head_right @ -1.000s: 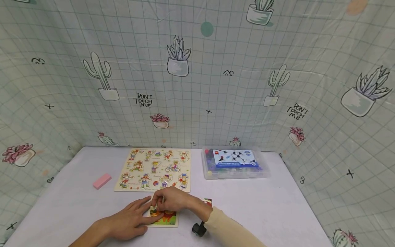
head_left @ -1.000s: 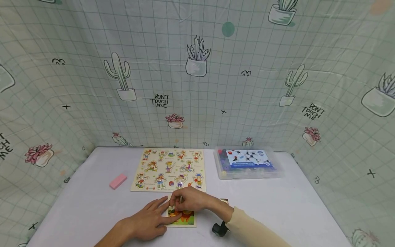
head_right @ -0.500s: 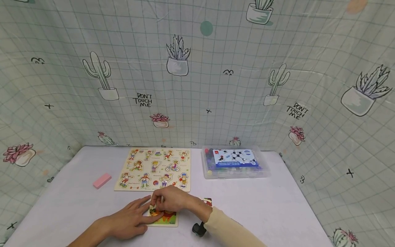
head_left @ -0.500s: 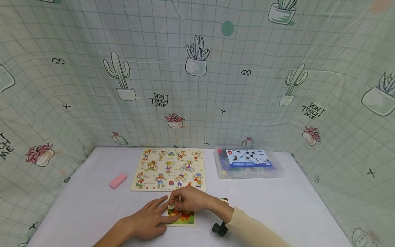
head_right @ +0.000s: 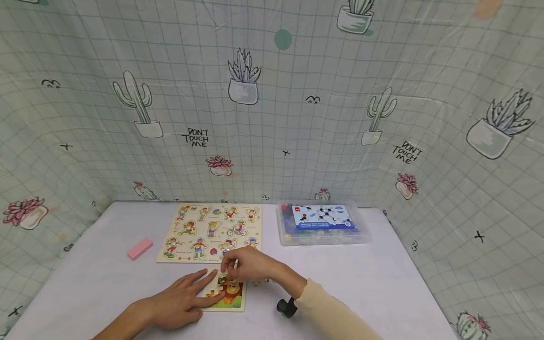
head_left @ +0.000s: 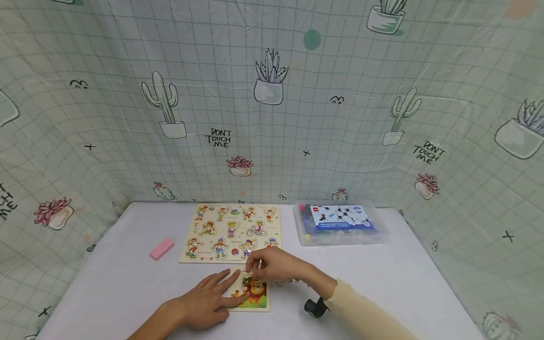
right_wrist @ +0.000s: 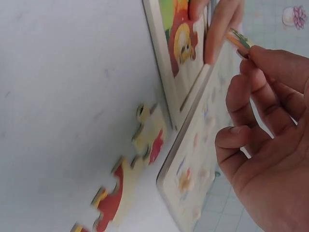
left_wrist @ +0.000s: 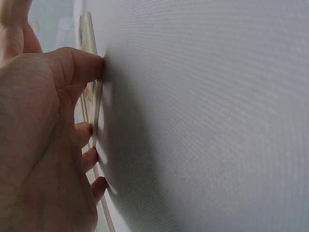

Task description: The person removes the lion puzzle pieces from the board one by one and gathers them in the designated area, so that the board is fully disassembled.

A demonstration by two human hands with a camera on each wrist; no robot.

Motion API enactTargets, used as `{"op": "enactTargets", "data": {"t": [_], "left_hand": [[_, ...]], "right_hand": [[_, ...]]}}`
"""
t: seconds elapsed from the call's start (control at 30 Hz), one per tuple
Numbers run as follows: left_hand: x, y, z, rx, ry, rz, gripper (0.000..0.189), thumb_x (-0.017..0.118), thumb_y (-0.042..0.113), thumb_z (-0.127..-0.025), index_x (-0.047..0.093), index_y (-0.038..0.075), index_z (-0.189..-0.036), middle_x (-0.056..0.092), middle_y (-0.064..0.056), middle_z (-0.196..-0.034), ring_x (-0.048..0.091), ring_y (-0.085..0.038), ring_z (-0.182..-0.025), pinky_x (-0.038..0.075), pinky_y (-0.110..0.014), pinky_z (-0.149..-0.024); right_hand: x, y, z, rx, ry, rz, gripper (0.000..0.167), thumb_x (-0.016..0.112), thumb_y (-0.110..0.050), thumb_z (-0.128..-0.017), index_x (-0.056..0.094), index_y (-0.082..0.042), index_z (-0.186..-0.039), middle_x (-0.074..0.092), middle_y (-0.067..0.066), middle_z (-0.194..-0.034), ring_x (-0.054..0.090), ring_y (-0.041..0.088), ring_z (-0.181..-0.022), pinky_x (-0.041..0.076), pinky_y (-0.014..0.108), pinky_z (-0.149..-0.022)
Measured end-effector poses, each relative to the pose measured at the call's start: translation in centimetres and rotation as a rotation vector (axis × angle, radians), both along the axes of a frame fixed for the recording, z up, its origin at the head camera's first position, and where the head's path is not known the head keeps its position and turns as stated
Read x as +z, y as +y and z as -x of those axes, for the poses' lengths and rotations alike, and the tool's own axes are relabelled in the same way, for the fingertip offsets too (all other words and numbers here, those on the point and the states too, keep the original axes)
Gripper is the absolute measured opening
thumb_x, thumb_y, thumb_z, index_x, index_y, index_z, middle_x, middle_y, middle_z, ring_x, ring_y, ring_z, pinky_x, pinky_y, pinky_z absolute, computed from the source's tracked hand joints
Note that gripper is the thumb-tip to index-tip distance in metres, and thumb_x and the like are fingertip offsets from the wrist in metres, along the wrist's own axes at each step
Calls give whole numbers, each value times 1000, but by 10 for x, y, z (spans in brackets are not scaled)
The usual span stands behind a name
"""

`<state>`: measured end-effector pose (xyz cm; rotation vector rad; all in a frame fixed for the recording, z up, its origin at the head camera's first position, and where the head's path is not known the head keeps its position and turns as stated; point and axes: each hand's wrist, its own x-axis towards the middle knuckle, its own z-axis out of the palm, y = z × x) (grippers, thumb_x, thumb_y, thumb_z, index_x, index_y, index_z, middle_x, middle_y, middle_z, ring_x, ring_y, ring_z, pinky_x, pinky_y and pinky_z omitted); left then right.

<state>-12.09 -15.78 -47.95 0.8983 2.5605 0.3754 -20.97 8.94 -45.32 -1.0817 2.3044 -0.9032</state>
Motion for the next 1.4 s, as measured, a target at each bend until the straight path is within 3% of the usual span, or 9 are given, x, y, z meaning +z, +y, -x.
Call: {"op": "enactTargets", "data": {"t": [0.3,0.6,0.93,1.4], "left_hand": [[-3,0,0,7,-3,-8,53,51,36,-100,39,53,-149,13,0,-170,12,-32,-154,16,-61,-119],[-2,0,-1,-3,25,-25,53,50,34,-100,40,52,-149,14,-2,-169,13,-32,-154,16,-60,-119],[-2,0,0,25,-20,-22,52,52,36,-99,41,54,-147,12,2,-170,11,-31,-155,15,-60,-119],[-1,1,-1,24,-7,-20,54,52,35,-99,40,54,-148,12,3,-170,12,-30,-155,15,-59,-119]], "right_hand": [[5,37,-1,-30,-79,-49,9,69,-12,-94,71,-19,-99,62,-10,-79,55,2,-69,45,19,-64],[-1,60,-5,-3,-179,-122,12,70,-6,-90,71,-16,-96,66,-7,-73,54,3,-64,40,19,-61],[-9,61,-6,-21,-108,-169,14,74,-7,-87,70,-19,-93,63,-12,-68,50,0,-59,38,18,-58],[-9,56,-10,-27,-16,-236,13,76,-10,-86,68,-20,-89,57,-13,-68,48,0,-61,41,18,-60]]}}
